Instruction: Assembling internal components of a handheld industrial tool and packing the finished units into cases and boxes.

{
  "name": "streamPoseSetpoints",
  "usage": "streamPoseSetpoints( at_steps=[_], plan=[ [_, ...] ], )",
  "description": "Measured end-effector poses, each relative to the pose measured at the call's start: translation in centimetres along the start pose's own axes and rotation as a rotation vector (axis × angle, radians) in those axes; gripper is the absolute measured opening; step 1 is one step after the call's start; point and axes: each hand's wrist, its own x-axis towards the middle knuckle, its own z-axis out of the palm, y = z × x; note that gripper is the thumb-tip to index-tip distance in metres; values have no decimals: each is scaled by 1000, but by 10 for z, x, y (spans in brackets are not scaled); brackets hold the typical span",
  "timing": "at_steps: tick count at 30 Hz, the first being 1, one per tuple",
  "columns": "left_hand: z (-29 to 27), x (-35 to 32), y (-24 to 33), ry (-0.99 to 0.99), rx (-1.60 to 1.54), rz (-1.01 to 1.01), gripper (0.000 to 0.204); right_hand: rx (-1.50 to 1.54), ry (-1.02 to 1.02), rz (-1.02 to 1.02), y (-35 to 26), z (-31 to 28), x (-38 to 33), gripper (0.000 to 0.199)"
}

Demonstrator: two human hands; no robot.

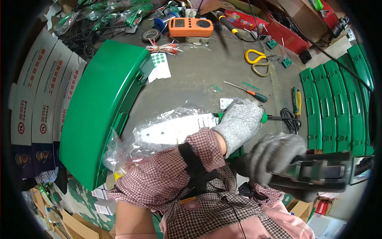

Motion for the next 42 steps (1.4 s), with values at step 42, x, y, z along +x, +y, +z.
streamPoseSetpoints(
  at_steps=[42],
  plan=[
    [-5, -2, 17, 33, 166, 15, 28, -78, 151, 29, -37, -3, -33, 34]
  ],
)
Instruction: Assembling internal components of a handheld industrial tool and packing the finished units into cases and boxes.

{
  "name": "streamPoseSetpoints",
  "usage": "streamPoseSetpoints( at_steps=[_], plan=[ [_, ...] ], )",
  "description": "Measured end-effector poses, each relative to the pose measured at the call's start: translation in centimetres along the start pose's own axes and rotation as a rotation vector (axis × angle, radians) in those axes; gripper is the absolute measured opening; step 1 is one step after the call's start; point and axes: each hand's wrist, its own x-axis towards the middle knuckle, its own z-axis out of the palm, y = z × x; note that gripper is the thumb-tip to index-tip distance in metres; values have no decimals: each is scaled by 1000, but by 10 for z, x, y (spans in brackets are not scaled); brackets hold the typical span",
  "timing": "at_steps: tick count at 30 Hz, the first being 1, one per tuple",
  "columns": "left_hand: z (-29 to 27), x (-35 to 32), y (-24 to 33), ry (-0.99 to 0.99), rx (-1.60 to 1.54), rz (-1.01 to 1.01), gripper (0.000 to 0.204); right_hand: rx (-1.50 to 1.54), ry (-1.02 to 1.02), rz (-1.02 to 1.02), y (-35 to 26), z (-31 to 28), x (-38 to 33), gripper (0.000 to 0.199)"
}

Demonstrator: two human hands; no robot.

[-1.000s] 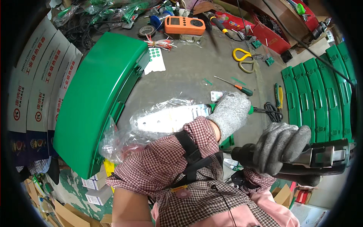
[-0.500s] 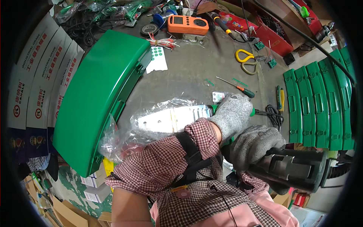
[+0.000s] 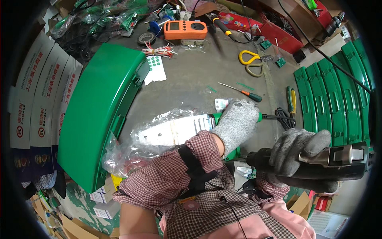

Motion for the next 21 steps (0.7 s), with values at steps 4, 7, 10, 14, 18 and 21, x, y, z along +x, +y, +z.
streamPoseSetpoints(
  at_steps=[4, 7, 10, 14, 18, 21],
  plan=[
    [1, -2, 0, 4, -9, 2, 27, -28, 39, -56, 14, -4, 6, 44],
    [-1, 0, 2, -36, 4, -8, 26, -42, 86, -93, 26, 9, 2, 51],
    [-1, 1, 0, -37, 23, -8, 26, -58, 139, -123, 45, 13, 15, 58],
    [-3, 5, -2, -26, 5, 5, 29, -89, 185, -172, 50, 17, 7, 67],
    [-5, 3, -1, -77, 17, -14, 29, -99, 191, -239, 49, 21, 2, 77],
    [-4, 2, -1, -52, 20, 6, 28, -267, 148, 114, 19, 15, -5, 25]
  ],
)
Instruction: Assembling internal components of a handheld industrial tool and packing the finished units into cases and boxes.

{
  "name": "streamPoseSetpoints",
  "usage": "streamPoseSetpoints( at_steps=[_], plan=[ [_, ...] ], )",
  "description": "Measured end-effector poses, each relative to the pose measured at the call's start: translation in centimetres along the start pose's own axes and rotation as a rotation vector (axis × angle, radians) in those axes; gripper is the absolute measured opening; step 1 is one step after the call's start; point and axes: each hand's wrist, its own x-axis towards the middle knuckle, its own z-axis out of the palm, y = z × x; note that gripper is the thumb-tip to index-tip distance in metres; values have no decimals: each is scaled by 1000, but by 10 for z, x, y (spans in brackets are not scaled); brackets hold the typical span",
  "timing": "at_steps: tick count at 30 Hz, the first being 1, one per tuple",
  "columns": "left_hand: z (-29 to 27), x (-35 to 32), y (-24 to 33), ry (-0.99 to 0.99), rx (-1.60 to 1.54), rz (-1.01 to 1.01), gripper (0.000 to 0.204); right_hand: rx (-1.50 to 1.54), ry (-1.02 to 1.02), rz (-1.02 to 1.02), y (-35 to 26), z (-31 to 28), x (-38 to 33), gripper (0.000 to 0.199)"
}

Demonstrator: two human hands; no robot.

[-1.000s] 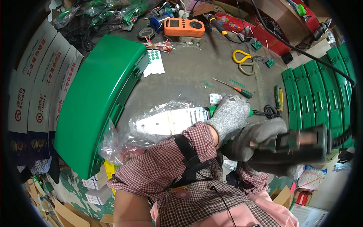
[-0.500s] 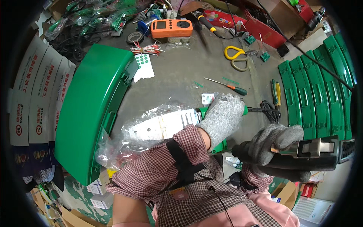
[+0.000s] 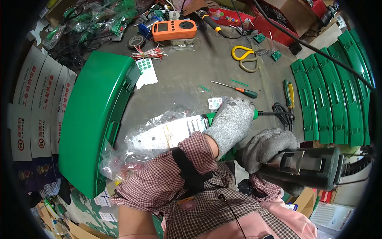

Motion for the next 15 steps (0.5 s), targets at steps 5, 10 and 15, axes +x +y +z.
streamPoseSetpoints(
  at_steps=[5, 10, 15],
  plan=[
    [0, -2, 1, 63, -51, 14, 28, 183, 226, -97, -4, 26, 1, 26],
    [-2, 0, 1, 19, -46, 9, 28, 95, -102, -159, 6, -3, 8, 72],
    [1, 0, -2, -13, -11, -16, 30, 143, 52, -121, 6, 5, 1, 74]
  ],
)
